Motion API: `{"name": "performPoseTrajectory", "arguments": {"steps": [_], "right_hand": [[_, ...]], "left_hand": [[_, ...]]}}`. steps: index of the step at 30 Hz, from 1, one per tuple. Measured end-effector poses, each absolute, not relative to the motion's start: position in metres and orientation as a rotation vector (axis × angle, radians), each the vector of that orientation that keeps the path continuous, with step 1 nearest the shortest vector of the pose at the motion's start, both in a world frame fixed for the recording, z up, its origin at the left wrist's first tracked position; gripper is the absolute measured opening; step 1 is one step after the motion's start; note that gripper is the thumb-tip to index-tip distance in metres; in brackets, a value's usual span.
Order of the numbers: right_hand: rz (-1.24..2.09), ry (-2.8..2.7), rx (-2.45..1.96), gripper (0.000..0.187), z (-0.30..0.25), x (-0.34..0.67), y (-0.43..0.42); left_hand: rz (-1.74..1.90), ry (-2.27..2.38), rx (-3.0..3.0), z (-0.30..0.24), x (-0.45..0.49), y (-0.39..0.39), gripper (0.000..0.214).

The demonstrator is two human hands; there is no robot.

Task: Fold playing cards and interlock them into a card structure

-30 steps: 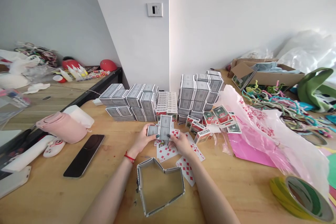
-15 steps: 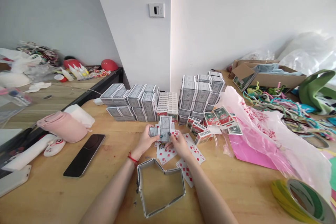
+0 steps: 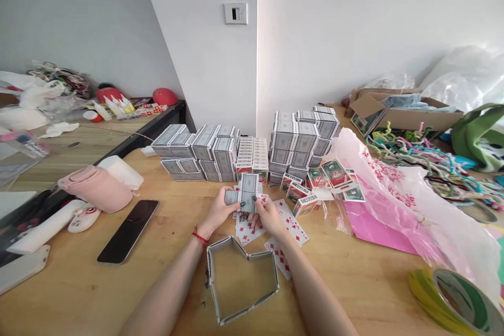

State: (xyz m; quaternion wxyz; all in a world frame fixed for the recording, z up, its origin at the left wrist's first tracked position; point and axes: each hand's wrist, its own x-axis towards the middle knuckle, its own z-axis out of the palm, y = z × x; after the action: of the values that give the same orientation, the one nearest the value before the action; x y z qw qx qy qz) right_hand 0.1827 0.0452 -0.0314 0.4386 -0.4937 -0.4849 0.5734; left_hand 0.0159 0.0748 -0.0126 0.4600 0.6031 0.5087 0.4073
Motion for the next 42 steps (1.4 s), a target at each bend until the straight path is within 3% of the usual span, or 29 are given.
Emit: {"name": "performPoseTrajectory", "arguments": {"steps": [28, 42], "right_hand": [[1.188, -1.303, -1.299, 0.035, -0.025, 0.176, 0.041], [1.286, -1.258, -1.243, 0.035, -0.025, 0.174, 0.042]], "left_hand": [[0.984, 1.134, 1.472, -0.011, 0.016, 0.073, 0.041], [0.965, 1.103, 1.431, -0.009, 0.019, 0.07, 0.042]]}}
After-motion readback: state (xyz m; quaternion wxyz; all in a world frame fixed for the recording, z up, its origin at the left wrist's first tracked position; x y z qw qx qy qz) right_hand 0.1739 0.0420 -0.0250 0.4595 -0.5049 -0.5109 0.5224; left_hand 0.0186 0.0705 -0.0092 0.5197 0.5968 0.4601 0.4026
